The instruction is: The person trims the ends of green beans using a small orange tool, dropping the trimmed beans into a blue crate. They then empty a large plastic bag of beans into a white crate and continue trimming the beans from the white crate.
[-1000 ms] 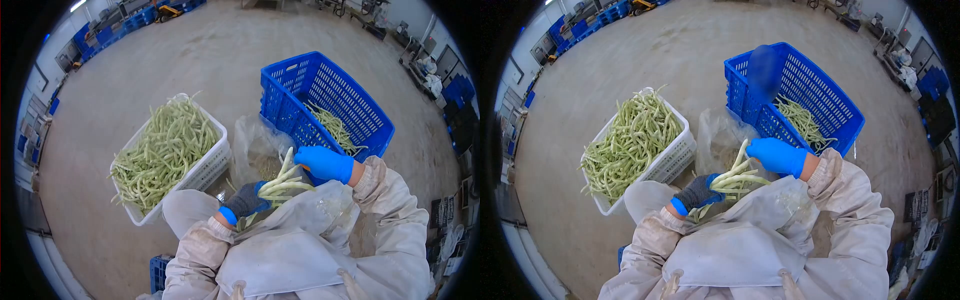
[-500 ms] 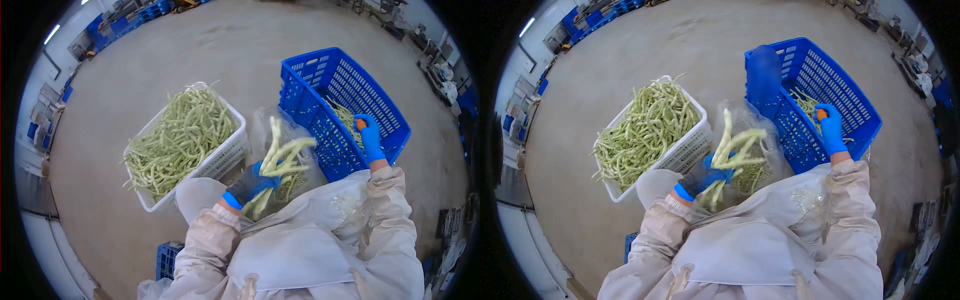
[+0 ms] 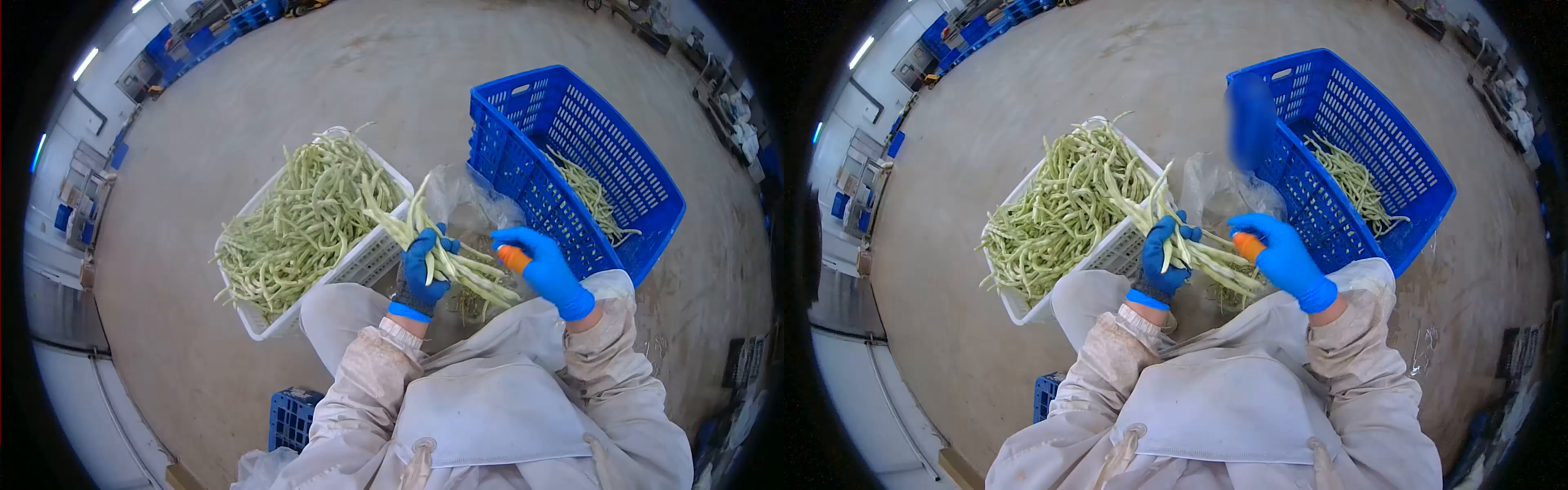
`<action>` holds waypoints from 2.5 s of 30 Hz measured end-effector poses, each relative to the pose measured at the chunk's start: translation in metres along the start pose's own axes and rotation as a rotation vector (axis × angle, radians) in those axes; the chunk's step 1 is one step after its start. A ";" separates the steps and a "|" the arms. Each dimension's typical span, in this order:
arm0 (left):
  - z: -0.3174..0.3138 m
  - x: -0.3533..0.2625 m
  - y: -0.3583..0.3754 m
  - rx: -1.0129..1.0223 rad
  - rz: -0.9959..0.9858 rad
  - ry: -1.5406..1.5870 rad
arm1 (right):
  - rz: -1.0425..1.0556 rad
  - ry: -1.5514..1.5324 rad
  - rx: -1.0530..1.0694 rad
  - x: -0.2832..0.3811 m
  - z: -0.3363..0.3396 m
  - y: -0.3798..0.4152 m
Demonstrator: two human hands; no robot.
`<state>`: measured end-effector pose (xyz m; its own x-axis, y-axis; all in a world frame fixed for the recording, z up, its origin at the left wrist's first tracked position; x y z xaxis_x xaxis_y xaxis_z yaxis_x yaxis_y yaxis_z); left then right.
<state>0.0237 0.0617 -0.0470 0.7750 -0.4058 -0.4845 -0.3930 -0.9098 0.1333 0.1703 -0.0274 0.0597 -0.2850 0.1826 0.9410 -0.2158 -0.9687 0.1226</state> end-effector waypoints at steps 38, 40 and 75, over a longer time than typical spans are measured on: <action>-0.014 -0.018 0.010 -0.019 -0.166 -0.230 | -0.135 0.099 0.317 -0.034 -0.047 0.022; 0.008 -0.032 -0.011 -0.084 -0.246 -0.096 | 0.000 -0.045 0.437 -0.010 -0.054 0.050; -0.098 -0.113 0.007 0.057 -0.919 -0.530 | -0.645 -0.249 0.124 -0.170 -0.096 0.006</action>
<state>-0.0182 0.0925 0.0937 0.4769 0.5376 -0.6954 0.2004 -0.8368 -0.5094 0.1272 -0.0485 -0.1297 0.0898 0.6977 0.7107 -0.1579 -0.6946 0.7019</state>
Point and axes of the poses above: each hand's wrist, its own y-axis away from the middle knuckle, its own z-axis out of the back of the hand, x = y × z, the point moved 8 cm from there along -y, towards the middle knuckle, and after that the axes turned 12 degrees about -z, right-handed, at the moved point
